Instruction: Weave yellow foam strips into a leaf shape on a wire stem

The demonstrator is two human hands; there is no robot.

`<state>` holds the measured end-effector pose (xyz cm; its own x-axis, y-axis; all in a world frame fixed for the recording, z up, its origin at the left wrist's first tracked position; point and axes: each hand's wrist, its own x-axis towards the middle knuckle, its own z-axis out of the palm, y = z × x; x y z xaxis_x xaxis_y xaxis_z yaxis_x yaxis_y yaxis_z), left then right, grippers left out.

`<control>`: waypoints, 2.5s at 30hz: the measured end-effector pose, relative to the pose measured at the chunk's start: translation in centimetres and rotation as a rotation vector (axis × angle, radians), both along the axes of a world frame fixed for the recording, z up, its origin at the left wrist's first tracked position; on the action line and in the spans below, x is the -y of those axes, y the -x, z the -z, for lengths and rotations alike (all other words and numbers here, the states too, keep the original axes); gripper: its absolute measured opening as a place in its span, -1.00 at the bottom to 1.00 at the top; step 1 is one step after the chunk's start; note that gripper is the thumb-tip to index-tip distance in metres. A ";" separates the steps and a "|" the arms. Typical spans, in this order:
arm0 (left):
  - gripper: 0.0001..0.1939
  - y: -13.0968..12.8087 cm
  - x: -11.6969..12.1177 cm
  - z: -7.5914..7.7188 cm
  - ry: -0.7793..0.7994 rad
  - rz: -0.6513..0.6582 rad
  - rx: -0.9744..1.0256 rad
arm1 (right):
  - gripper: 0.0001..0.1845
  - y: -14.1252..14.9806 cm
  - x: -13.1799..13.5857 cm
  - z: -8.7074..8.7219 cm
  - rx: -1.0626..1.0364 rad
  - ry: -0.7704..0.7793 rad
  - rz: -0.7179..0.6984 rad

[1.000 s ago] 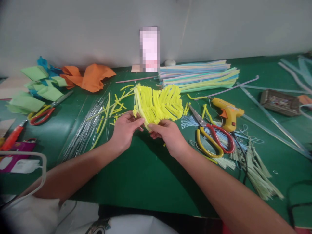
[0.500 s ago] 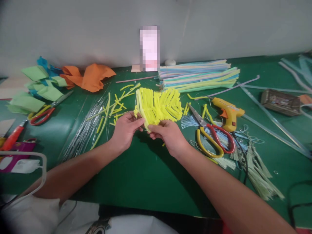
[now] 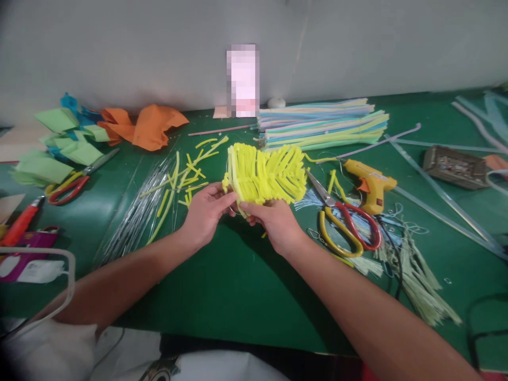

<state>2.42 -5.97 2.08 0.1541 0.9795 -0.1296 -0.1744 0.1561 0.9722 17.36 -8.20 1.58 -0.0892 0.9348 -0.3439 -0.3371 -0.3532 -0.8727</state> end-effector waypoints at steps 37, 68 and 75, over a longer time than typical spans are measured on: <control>-0.92 0.5 1.2 0.2 -0.904 0.082 -0.609 | -0.69 0.3 0.4 -0.7 -0.123 0.033 0.135; -0.95 -0.2 1.7 0.4 -0.767 -0.003 -0.428 | -0.71 0.7 0.5 -0.5 -0.118 0.017 0.179; -0.79 -1.0 2.2 1.1 -0.511 -0.114 -0.244 | -0.73 0.9 0.6 -0.3 -0.124 -0.017 0.182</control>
<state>3.41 -8.17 0.94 0.0693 0.9359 0.3455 0.0764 -0.3502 0.9335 16.50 -8.79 1.90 0.0406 0.9450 -0.3245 -0.4991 -0.2622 -0.8259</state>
